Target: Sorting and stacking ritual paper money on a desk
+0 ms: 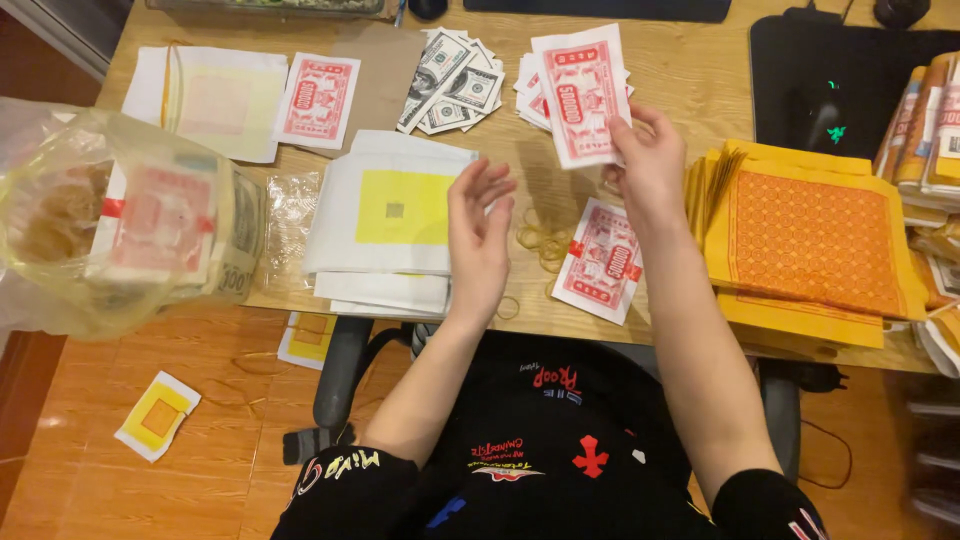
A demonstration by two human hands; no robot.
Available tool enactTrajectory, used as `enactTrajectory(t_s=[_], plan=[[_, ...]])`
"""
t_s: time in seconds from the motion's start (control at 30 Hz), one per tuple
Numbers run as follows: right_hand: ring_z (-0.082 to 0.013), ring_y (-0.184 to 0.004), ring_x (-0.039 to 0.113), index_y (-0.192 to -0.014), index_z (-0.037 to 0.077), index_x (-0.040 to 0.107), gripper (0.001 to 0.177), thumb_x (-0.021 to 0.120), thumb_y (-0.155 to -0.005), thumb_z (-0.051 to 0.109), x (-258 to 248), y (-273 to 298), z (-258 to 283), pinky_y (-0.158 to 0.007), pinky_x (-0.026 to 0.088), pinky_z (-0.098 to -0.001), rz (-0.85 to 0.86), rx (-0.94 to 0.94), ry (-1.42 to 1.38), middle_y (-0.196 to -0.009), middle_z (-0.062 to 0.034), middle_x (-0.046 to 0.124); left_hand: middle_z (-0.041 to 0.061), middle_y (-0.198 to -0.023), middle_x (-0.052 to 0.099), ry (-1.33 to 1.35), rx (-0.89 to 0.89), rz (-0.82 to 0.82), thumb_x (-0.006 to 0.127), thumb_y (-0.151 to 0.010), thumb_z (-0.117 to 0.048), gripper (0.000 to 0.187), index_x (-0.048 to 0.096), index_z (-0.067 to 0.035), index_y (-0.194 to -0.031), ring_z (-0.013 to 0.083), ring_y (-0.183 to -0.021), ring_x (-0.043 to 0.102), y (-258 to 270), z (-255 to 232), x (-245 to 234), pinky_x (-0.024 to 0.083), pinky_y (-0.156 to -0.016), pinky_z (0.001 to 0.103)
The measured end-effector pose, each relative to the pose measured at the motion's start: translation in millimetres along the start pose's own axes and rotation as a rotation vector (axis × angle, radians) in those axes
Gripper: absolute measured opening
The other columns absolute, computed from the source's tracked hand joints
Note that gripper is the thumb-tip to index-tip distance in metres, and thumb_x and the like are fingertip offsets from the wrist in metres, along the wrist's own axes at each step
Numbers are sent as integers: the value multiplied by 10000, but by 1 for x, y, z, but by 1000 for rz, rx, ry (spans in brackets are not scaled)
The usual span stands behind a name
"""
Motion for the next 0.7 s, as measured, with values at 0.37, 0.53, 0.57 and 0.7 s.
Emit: enactTrajectory(t_s=[0.37,0.53,0.57,0.7], plan=[[-173,-803,530,-1230,122,490,386,684,-921,246,-13,-99,-25,-628,413,-325,-157,14,649,-1027,-71,547,84,-1128,613,-220,-157,326,491,-939,-61,230,575,-62,-1154,191,-1014,597,15,15,39,477,-907,303],[-203,-960,617,-1217,48,541,358,529,-1011,341,28,-20,55,-771,508,-366,87,-73,933,-1093,-107,641,102,-995,656,-665,57,883,496,-974,-183,245,681,-23,-993,228,-955,582,76,42,98,481,-905,389],[-194,-820,605,-1134,42,611,309,515,-1027,316,37,0,48,-702,492,-354,263,41,1049,-997,-111,668,110,-919,640,-772,230,824,536,-952,-200,233,690,-35,-897,283,-931,585,82,40,100,485,-866,414],[-296,-721,588,-809,4,647,360,602,-976,319,26,36,11,-667,408,-429,598,118,1432,-820,-153,687,108,-877,573,-924,391,828,590,-929,-233,252,674,-30,-807,317,-882,550,97,47,106,469,-745,451]])
Point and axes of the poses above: each hand's wrist, its own y-axis away from the middle knuckle, its own x-axis out of the palm, z = x × y, the point moved 10 cm from there along -y, towards the middle knuckle
